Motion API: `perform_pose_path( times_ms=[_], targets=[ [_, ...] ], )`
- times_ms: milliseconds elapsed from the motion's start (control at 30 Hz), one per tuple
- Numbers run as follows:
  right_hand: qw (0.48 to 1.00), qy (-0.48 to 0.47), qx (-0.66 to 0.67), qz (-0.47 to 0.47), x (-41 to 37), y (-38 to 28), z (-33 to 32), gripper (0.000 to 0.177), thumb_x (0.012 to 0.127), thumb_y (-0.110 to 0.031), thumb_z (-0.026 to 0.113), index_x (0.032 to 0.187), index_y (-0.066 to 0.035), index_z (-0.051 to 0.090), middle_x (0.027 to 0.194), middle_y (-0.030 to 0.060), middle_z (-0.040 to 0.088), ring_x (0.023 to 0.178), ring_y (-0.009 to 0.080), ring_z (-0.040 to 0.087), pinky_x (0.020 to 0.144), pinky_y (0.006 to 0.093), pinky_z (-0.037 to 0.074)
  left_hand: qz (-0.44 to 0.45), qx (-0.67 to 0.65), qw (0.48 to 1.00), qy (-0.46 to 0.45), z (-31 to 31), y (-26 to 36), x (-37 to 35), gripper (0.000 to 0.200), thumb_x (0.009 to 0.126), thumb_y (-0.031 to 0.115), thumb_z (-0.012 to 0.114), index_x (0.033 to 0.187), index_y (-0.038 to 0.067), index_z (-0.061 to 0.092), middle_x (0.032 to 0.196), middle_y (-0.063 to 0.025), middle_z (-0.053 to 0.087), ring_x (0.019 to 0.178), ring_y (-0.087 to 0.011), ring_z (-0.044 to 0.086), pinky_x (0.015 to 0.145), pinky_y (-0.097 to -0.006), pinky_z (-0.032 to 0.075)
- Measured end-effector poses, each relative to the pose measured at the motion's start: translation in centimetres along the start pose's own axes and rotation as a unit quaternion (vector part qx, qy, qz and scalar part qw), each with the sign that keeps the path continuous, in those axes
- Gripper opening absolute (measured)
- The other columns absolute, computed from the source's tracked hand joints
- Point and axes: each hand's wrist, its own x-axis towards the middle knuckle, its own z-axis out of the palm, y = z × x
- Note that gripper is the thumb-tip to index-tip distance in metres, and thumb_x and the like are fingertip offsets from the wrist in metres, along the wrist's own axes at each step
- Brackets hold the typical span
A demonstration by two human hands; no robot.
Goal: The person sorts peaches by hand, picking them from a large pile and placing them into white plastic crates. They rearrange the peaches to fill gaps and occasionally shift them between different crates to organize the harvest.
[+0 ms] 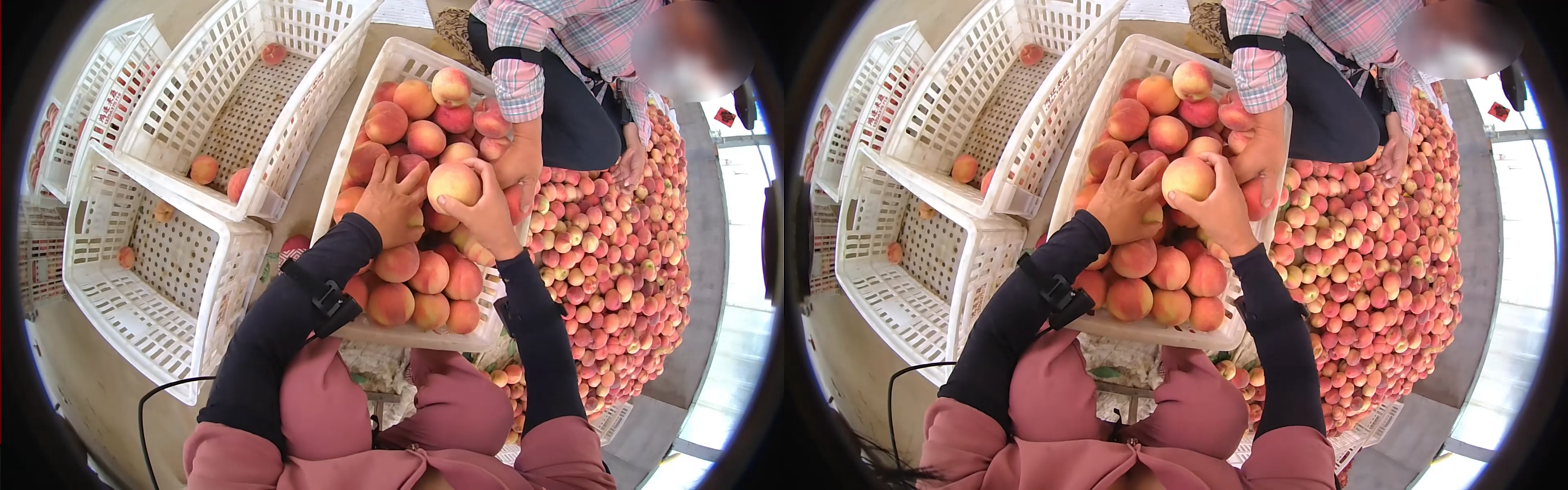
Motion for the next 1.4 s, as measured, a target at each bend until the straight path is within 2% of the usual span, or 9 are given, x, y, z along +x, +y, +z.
perform_pose_path(
  times_ms=[133, 267, 333, 667, 767, 1133, 1233, 1300, 1400],
  targets=[
    [0.956, 0.023, -0.280, -0.086, -3.0, -1.3, 0.1, 0.070, 0.073, -0.031, 0.081, 0.128, -0.004, 0.048, 0.125, 0.0202, 0.055, 0.115, 0.0381, 0.056, 0.097, 0.0439, 0.048, -0.002, -0.024, 0.999, 0.023, 0.3, 0.0, -0.1, 0.069, 0.072, 0.041, 0.069, 0.133, 0.011, 0.056, 0.143, -0.0158, 0.045, 0.129, -0.0497, 0.039, 0.115, -0.0609, 0.021],
    [0.938, -0.091, -0.327, 0.069, -5.2, 1.5, 0.1, 0.074, 0.080, -0.042, 0.073, 0.136, -0.003, 0.043, 0.125, 0.0208, 0.059, 0.117, 0.0351, 0.057, 0.099, 0.0446, 0.044, -0.005, -0.025, 1.000, 0.013, 0.5, -0.1, 0.0, 0.069, 0.072, 0.040, 0.069, 0.133, 0.012, 0.056, 0.143, -0.0150, 0.044, 0.128, -0.0491, 0.040, 0.115, -0.0610, 0.022],
    [0.887, -0.109, -0.439, -0.093, -6.0, 2.3, 0.2, 0.079, 0.085, -0.046, 0.066, 0.142, 0.000, 0.037, 0.126, 0.0211, 0.060, 0.116, 0.0332, 0.058, 0.105, 0.0468, 0.036, -0.009, -0.016, 1.000, 0.010, 0.3, 0.1, 0.1, 0.067, 0.073, 0.040, 0.069, 0.133, 0.013, 0.056, 0.144, -0.0144, 0.044, 0.129, -0.0489, 0.040, 0.115, -0.0608, 0.022],
    [0.899, -0.169, -0.403, -0.004, -6.1, 2.1, -1.2, 0.078, 0.090, -0.043, 0.062, 0.149, -0.001, 0.033, 0.142, 0.0196, 0.050, 0.130, 0.0319, 0.047, 0.115, 0.0481, 0.025, 0.000, -0.027, 0.999, 0.038, 0.6, 0.0, 0.0, 0.066, 0.073, 0.040, 0.070, 0.132, 0.014, 0.057, 0.141, -0.0137, 0.046, 0.127, -0.0464, 0.041, 0.113, -0.0599, 0.024],
    [0.925, -0.103, -0.358, -0.067, -5.4, 2.6, -2.4, 0.066, 0.093, -0.038, 0.059, 0.147, -0.006, 0.039, 0.139, 0.0165, 0.053, 0.128, 0.0312, 0.050, 0.114, 0.0483, 0.028, 0.001, -0.023, 0.999, 0.043, 0.6, -0.1, -0.1, 0.065, 0.073, 0.041, 0.070, 0.131, 0.014, 0.057, 0.141, -0.0136, 0.046, 0.127, -0.0462, 0.041, 0.113, -0.0601, 0.025],
    [0.897, -0.144, -0.415, -0.050, -6.3, 2.5, -1.5, 0.059, 0.096, -0.031, 0.055, 0.146, -0.004, 0.039, 0.139, 0.0201, 0.053, 0.129, 0.0312, 0.051, 0.111, 0.0438, 0.033, 0.006, -0.023, 0.998, 0.052, 0.9, -0.1, 0.0, 0.065, 0.072, 0.042, 0.069, 0.130, 0.014, 0.058, 0.141, -0.0136, 0.045, 0.125, -0.0458, 0.042, 0.113, -0.0594, 0.024],
    [0.956, -0.193, -0.219, -0.010, -4.3, 2.8, -3.8, 0.059, 0.095, -0.026, 0.059, 0.146, -0.002, 0.040, 0.140, 0.0202, 0.052, 0.130, 0.0325, 0.050, 0.109, 0.0428, 0.038, 0.007, -0.028, 0.998, 0.054, 0.6, -0.1, -0.1, 0.063, 0.073, 0.040, 0.070, 0.129, 0.014, 0.059, 0.141, -0.0134, 0.046, 0.124, -0.0454, 0.043, 0.112, -0.0586, 0.027],
    [0.993, -0.066, -0.092, 0.028, -2.8, 3.6, -5.1, 0.060, 0.091, -0.025, 0.063, 0.142, -0.001, 0.043, 0.138, 0.0220, 0.052, 0.130, 0.0393, 0.049, 0.108, 0.0421, 0.040, 0.007, -0.025, 0.998, 0.056, 0.5, 0.0, -0.2, 0.063, 0.073, 0.039, 0.070, 0.129, 0.014, 0.059, 0.141, -0.0134, 0.046, 0.123, -0.0451, 0.043, 0.112, -0.0583, 0.027],
    [0.985, -0.046, -0.168, 0.012, -0.3, 2.3, -6.5, 0.058, 0.089, -0.022, 0.066, 0.140, -0.003, 0.045, 0.139, 0.0228, 0.051, 0.129, 0.0394, 0.049, 0.109, 0.0422, 0.039, 0.010, -0.031, 0.998, 0.047, 0.3, -0.1, 0.1, 0.063, 0.072, 0.039, 0.070, 0.129, 0.014, 0.059, 0.141, -0.0137, 0.046, 0.124, -0.0450, 0.043, 0.112, -0.0578, 0.027]
  ],
)
